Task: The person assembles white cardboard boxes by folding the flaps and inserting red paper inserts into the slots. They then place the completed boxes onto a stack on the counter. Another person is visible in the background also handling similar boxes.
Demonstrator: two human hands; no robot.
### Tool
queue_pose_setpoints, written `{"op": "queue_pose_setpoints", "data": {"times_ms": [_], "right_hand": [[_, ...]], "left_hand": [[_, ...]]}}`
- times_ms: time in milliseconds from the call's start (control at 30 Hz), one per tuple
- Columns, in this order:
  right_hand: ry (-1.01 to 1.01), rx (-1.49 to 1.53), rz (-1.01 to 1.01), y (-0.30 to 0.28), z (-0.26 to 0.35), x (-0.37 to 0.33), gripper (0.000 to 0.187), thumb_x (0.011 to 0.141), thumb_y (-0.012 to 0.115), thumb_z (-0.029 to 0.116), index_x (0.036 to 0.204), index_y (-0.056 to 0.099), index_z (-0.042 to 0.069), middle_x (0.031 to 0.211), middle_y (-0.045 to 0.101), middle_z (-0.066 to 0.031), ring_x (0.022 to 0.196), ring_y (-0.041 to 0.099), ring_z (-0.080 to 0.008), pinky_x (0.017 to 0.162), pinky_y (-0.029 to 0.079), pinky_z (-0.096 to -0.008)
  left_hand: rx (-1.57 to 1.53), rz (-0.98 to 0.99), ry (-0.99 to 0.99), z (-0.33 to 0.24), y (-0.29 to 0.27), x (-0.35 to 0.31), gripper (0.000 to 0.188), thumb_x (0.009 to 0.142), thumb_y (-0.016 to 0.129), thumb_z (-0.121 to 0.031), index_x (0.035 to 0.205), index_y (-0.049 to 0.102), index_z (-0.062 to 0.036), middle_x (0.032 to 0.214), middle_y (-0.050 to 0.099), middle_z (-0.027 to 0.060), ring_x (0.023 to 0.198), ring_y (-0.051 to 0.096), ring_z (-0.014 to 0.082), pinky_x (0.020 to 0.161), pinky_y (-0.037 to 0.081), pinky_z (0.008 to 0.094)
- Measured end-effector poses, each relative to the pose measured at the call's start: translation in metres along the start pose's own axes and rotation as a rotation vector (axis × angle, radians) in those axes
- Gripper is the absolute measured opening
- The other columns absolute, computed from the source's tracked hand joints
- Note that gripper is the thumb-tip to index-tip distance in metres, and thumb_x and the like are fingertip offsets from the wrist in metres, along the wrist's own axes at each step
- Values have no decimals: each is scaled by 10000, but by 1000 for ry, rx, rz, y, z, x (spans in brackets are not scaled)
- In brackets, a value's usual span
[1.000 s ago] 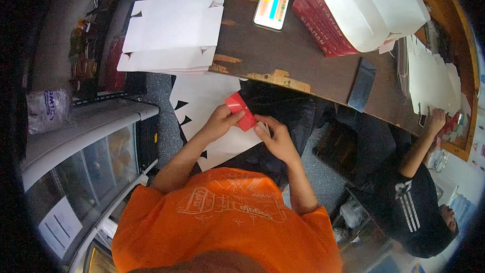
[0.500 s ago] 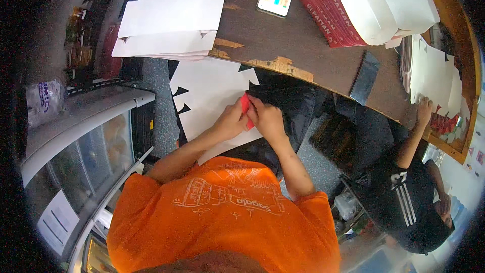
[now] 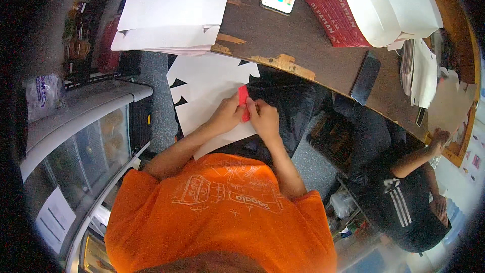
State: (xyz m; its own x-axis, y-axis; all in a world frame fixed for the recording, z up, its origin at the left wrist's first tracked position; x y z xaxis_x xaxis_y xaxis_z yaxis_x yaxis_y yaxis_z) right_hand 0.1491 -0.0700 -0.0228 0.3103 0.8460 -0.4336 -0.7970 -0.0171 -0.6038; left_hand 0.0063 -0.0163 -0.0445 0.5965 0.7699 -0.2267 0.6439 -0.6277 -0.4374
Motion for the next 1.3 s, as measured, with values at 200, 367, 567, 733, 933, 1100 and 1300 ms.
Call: {"op": "queue_pose_setpoints", "data": {"times_ms": [200,367,567,733,933,1100,1300], "right_hand": [[-141,102,-2,-25,-18,-31,573,904,786,303,1285,574,-70,1123,710,-206,933,705,-258,819,549,-361],[128,230,38,-35,-39,-27,465,890,806,250,1190,619,-53,937,713,-140,834,690,-213,756,542,-328],[-97,457,-232,-38,-15,-27,104,900,730,33,994,697,6,886,714,-98,776,682,-141,720,534,-270],[-391,137,-221,-46,38,-25,139,829,736,-8,967,727,0,873,707,-118,755,690,-188,700,542,-294],[-343,127,-207,-39,41,-19,66,860,743,20,916,712,1,880,693,-117,739,674,-192,646,527,-316],[-168,557,-126,-8,-13,14,108,994,651,139,1052,636,49,1010,675,-30,897,650,-140,727,525,-291],[380,1070,76,-18,-43,15,284,1036,566,345,1169,609,97,1053,637,-19,957,627,-137,807,542,-307]], "left_hand": [[-808,65,-303,12,-7,6,258,1047,509,-57,1288,534,32,1122,671,130,914,728,250,741,648,367],[-972,-30,-314,3,-20,15,276,1054,514,-66,1313,563,18,1137,679,142,967,722,248,835,638,378],[-871,-63,-286,-8,-21,17,251,1038,470,0,1263,581,10,1118,671,129,1011,706,229,837,634,364],[-627,47,-306,5,5,13,230,996,438,62,1164,587,13,1045,650,91,963,687,193,812,631,351],[-645,97,-215,-14,-4,5,250,985,469,65,1207,574,20,1057,660,113,938,701,217,809,627,351],[-1118,218,-292,-27,-20,2,521,981,579,-1,1490,472,-9,1179,687,145,1042,699,231,911,590,371],[-128,647,354,-98,-149,-26,670,860,793,-183,1469,527,-97,1239,700,115,1061,691,245,939,538,358]]}}
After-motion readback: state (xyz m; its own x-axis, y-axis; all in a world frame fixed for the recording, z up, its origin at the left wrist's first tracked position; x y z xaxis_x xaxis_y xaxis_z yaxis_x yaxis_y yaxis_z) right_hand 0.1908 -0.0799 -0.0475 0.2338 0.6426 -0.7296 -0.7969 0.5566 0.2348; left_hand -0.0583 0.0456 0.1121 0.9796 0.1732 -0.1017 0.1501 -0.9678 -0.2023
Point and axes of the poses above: each hand's wrist, its own x-axis towards the middle knuckle, its own y-axis out of the palm, z = x × y, the point moved 4 cm from there along x, towards the middle knuckle
